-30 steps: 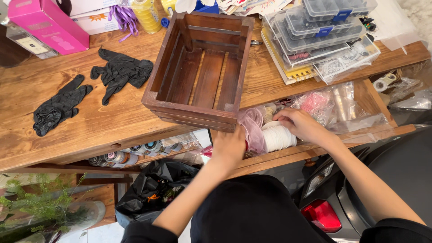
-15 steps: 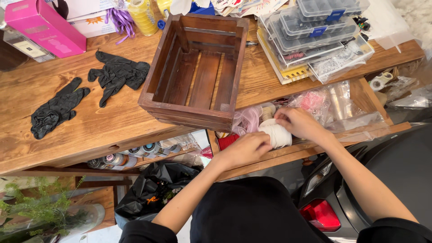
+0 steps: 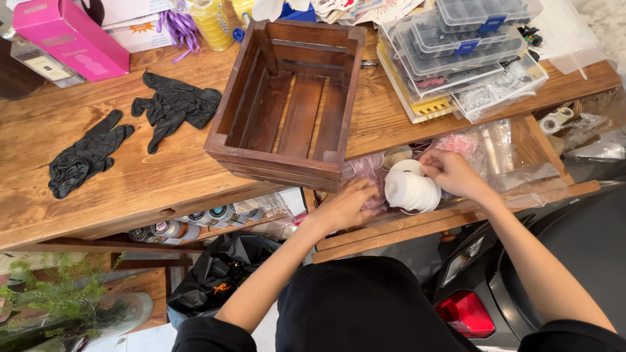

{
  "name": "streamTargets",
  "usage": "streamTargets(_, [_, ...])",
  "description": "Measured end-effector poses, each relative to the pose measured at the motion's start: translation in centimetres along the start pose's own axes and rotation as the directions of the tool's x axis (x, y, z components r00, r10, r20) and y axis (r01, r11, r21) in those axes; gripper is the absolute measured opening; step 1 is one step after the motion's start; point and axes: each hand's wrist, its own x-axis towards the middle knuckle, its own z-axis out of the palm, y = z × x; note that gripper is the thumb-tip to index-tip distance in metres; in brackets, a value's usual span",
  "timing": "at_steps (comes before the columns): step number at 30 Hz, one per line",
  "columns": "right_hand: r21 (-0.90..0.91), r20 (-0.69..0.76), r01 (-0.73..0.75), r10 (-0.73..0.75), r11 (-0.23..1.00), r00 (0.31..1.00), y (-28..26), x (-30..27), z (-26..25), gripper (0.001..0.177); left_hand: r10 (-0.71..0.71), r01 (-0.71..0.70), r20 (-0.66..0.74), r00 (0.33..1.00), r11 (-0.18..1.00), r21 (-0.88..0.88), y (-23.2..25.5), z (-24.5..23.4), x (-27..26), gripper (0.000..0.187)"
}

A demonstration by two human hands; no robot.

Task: The person arranges white orchid stems in a white vase, adjusting the flowers and securing them with a clear beaded string. They then open a drawer to retrieve a spool of white ribbon and return to the table to continue the arrangement.

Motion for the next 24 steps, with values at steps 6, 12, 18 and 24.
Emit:
streamTargets(6, [0.27, -0.035, -0.041, 0.052, 0.962, 0.998, 2.5, -0.5, 0.1, 0.011, -0.208, 0.209, 0.022, 0.978, 0.977, -0.048, -1.6, 0.0, 0.1, 0.031])
streamTargets(12, [0.522, -0.19, 0.019, 0.094, 0.853, 0.977, 3.4, -1.7, -0.7, 0.018, -0.274, 0.263, 0.009, 0.962, 0.913, -0.313, -4.6, 0.2, 1.2, 0.03])
streamTargets(18, [0.649, -0.057, -0.167, 0.266, 0.742, 0.962, 3.1, -3.5, -3.7, 0.009, -0.472, 0.691, 0.506, 0.722, 0.525, -0.497, 2.0, -4.0, -0.6, 0.056])
streamTargets(24, [0.76, -0.042, -0.109, 0.216, 0.641, 0.975, 3.6, -5.3, -6.0, 0.013, -0.143, 0.145, -0.024, 0.989, 0.976, 0.164, 4.4, -1.8, -0.9, 0.05])
